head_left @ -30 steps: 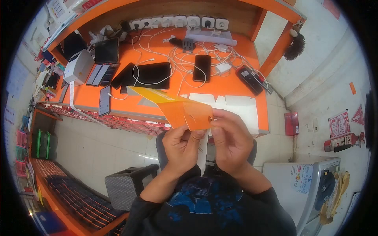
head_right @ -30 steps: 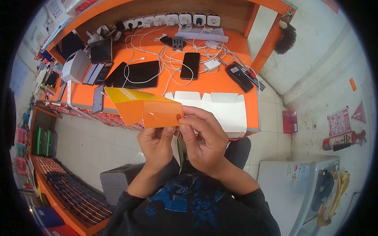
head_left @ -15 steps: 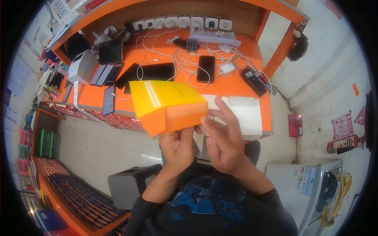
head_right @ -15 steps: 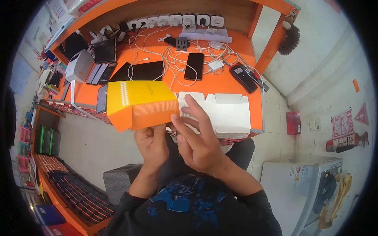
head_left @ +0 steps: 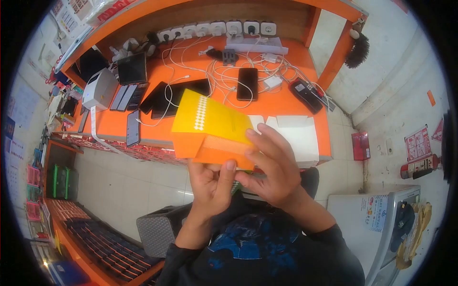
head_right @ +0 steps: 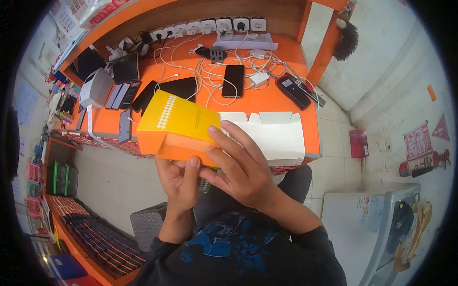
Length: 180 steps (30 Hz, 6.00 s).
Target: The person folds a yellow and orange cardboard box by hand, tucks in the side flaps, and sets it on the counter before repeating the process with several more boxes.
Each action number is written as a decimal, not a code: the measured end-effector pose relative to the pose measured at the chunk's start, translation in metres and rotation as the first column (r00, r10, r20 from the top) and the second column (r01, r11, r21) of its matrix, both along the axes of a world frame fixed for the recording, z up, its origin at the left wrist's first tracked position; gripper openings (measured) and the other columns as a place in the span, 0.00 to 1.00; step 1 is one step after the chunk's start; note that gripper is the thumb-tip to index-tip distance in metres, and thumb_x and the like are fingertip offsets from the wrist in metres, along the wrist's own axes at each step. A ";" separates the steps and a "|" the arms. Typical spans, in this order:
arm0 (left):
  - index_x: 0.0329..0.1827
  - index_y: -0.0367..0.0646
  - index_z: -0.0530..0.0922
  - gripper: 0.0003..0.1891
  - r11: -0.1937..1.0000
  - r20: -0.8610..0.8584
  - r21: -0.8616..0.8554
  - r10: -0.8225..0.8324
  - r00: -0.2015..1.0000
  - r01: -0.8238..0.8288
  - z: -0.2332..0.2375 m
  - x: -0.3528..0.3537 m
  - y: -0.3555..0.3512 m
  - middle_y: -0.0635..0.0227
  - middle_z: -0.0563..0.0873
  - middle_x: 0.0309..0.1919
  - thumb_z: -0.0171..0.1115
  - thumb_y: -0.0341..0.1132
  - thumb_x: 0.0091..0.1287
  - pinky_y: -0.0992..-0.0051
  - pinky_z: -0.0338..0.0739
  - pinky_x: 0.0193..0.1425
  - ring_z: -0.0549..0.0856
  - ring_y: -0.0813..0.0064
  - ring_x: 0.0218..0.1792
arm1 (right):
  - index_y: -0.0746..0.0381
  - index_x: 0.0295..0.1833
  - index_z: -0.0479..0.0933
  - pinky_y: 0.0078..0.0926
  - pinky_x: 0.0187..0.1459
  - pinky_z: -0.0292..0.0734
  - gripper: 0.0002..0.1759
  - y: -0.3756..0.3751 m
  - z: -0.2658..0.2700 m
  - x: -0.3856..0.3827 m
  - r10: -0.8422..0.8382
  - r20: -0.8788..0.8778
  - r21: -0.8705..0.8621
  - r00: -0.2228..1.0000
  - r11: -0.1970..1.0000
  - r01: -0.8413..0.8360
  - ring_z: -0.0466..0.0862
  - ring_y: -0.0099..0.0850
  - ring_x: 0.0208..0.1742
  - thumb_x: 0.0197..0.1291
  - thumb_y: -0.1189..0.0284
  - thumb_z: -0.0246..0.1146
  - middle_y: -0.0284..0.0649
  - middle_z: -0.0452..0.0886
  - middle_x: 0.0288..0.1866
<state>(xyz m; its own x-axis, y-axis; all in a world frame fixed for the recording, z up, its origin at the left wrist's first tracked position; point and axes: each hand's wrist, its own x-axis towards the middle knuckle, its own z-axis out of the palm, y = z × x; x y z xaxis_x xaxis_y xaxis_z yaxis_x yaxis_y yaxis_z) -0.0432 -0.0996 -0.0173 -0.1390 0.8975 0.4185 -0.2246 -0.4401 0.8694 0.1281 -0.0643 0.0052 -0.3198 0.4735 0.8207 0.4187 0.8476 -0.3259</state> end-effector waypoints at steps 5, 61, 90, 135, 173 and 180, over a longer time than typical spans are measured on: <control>0.85 0.31 0.61 0.31 0.970 -0.031 0.208 -0.122 0.992 0.126 0.008 -0.018 0.008 0.46 0.79 0.74 0.62 0.25 0.82 0.64 0.78 0.74 0.82 0.63 0.72 | 0.60 0.67 0.84 0.47 0.71 0.86 0.24 -0.002 0.004 0.000 -0.012 0.089 0.073 0.996 0.997 0.005 0.86 0.53 0.72 0.65 0.74 0.78 0.54 0.84 0.73; 0.60 0.33 0.81 0.11 0.998 0.198 0.033 0.052 0.979 -0.060 -0.038 0.026 -0.005 0.55 0.89 0.62 0.71 0.23 0.79 0.68 0.81 0.72 0.87 0.69 0.64 | 0.65 0.45 0.88 0.36 0.50 0.87 0.11 0.002 -0.020 -0.011 0.075 -0.262 -0.198 0.962 0.971 -0.130 0.90 0.42 0.48 0.58 0.85 0.79 0.39 0.88 0.46; 0.67 0.35 0.81 0.17 0.932 0.356 -0.336 -0.006 0.934 0.135 -0.025 -0.007 0.005 0.62 0.91 0.55 0.57 0.39 0.90 0.71 0.84 0.62 0.90 0.73 0.54 | 0.67 0.47 0.88 0.43 0.58 0.91 0.13 -0.002 -0.050 0.000 0.139 -0.039 -0.010 0.990 0.990 -0.140 0.90 0.47 0.61 0.56 0.82 0.78 0.47 0.85 0.57; 0.67 0.34 0.82 0.16 0.988 0.138 -0.151 -0.023 0.990 0.044 -0.067 -0.013 0.003 0.57 0.93 0.57 0.71 0.27 0.80 0.74 0.83 0.67 0.90 0.74 0.59 | 0.66 0.57 0.89 0.32 0.49 0.90 0.12 0.003 -0.047 -0.010 0.148 -0.256 -0.407 0.955 0.880 -0.245 0.91 0.39 0.51 0.69 0.80 0.75 0.45 0.84 0.56; 0.66 0.30 0.81 0.15 0.884 -0.472 0.070 0.438 0.765 -0.463 -0.060 0.001 0.002 0.57 0.89 0.58 0.68 0.27 0.81 0.67 0.79 0.66 0.87 0.66 0.58 | 0.66 0.50 0.84 0.40 0.46 0.86 0.14 0.012 -0.047 -0.017 -0.135 -0.178 -0.181 0.975 0.978 0.102 0.88 0.46 0.46 0.58 0.82 0.73 0.45 0.85 0.47; 0.72 0.37 0.82 0.19 0.910 -0.866 0.234 0.356 0.351 -0.343 -0.078 -0.015 -0.020 0.54 0.87 0.66 0.62 0.36 0.85 0.57 0.79 0.73 0.86 0.53 0.67 | 0.66 0.49 0.84 0.38 0.47 0.85 0.11 0.001 -0.037 -0.017 -0.114 -0.191 -0.243 0.975 0.968 0.066 0.88 0.44 0.46 0.60 0.83 0.73 0.44 0.84 0.46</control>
